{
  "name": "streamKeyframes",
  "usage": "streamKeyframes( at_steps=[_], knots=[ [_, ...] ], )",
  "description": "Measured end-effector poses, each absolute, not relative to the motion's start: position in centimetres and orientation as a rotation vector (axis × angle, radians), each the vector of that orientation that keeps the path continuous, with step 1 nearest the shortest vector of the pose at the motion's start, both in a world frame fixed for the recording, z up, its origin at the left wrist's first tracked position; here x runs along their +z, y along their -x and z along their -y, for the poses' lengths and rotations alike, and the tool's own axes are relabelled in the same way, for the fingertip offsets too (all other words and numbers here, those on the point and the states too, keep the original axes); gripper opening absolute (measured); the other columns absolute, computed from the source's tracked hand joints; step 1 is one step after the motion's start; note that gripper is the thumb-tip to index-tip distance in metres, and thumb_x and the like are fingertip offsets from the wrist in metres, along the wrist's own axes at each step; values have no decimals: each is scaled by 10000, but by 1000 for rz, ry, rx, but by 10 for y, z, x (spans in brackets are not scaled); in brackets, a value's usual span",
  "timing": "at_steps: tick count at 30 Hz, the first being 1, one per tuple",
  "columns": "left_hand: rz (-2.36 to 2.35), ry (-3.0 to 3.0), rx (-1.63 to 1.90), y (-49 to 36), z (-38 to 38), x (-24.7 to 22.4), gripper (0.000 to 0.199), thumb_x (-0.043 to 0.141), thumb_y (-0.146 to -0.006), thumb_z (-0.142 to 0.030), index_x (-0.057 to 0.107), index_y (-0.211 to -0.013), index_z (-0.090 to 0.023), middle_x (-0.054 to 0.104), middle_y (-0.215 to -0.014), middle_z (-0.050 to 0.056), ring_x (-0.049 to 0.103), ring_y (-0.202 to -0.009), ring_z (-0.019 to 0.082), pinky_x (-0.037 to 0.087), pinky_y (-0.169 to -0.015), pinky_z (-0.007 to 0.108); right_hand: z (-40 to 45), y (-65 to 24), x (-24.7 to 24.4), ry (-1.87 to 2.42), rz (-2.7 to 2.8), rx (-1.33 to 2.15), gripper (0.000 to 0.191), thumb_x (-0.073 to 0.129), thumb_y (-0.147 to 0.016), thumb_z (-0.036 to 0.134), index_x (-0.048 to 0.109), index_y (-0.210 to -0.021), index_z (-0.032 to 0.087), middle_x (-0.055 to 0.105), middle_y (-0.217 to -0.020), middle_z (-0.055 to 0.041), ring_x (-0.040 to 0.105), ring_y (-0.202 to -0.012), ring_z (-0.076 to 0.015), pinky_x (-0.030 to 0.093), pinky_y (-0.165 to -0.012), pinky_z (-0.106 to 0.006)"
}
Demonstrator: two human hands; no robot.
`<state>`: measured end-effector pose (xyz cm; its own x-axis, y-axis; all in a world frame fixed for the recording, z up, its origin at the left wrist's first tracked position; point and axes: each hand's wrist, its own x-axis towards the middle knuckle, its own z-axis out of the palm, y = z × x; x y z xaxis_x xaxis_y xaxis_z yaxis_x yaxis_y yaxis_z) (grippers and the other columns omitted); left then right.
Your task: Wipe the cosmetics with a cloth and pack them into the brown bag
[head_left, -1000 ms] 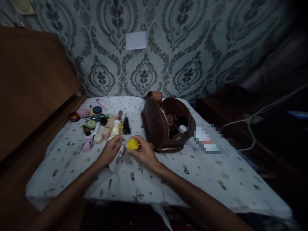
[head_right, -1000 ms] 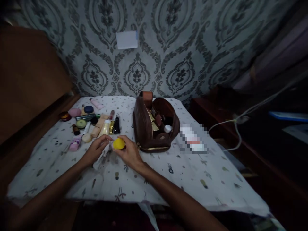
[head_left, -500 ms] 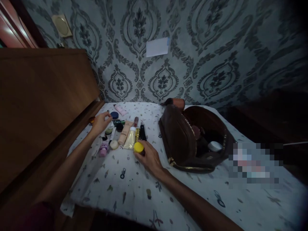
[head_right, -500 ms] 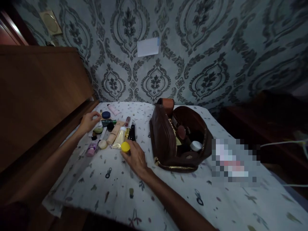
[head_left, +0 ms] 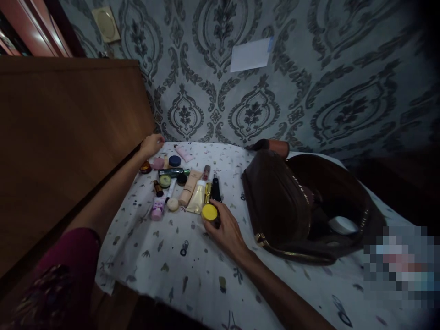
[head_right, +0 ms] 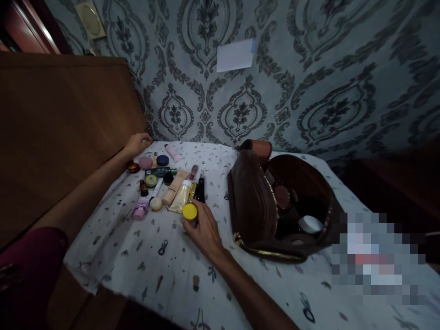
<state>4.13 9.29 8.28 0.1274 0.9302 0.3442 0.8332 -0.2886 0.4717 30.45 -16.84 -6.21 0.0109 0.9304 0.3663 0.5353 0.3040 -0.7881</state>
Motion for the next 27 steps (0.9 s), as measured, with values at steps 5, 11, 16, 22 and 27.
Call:
streamKeyframes(
  at_steps=[5,11,16,22,27],
  knots=[
    [-1841,-2611,394,-70,-111,95,291,579,-810,-232,706,-1072,-243,712,-1131,60,594,-1092,251,423,-901,311,169,-305,-58,1394,1665,540,483,582,-813,332,537,-1274,195,643,-1206,-109,628,-1083,-272,530,-918,-431],
    [-1767,-2862,-45,-111,-128,89,364,549,-854,-242,676,-1194,-219,681,-1224,121,596,-1161,308,440,-959,381,168,-306,-60,1367,1677,550,455,571,-834,320,532,-1265,179,642,-1192,-128,628,-1080,-273,537,-900,-428],
    [-1669,-2930,-315,-138,-140,67,450,581,-829,-167,647,-1268,-243,659,-1285,129,589,-1182,307,431,-980,402,169,-306,-58,1357,1679,545,400,572,-844,302,546,-1229,195,644,-1161,-115,624,-1073,-267,527,-916,-429],
    [-1640,-2928,-433,-159,-147,48,508,597,-791,-117,651,-1267,-285,666,-1285,106,601,-1158,292,411,-993,422,170,-307,-56,1355,1688,547,400,583,-851,309,545,-1230,186,643,-1148,-120,627,-1055,-267,539,-885,-422],
    [-1613,-2983,-325,-152,-138,56,470,536,-863,-194,591,-1328,-238,641,-1302,130,586,-1178,286,420,-968,381,170,-307,-56,1351,1692,560,392,589,-857,310,539,-1227,192,642,-1128,-117,629,-1038,-265,541,-873,-429]
  ],
)
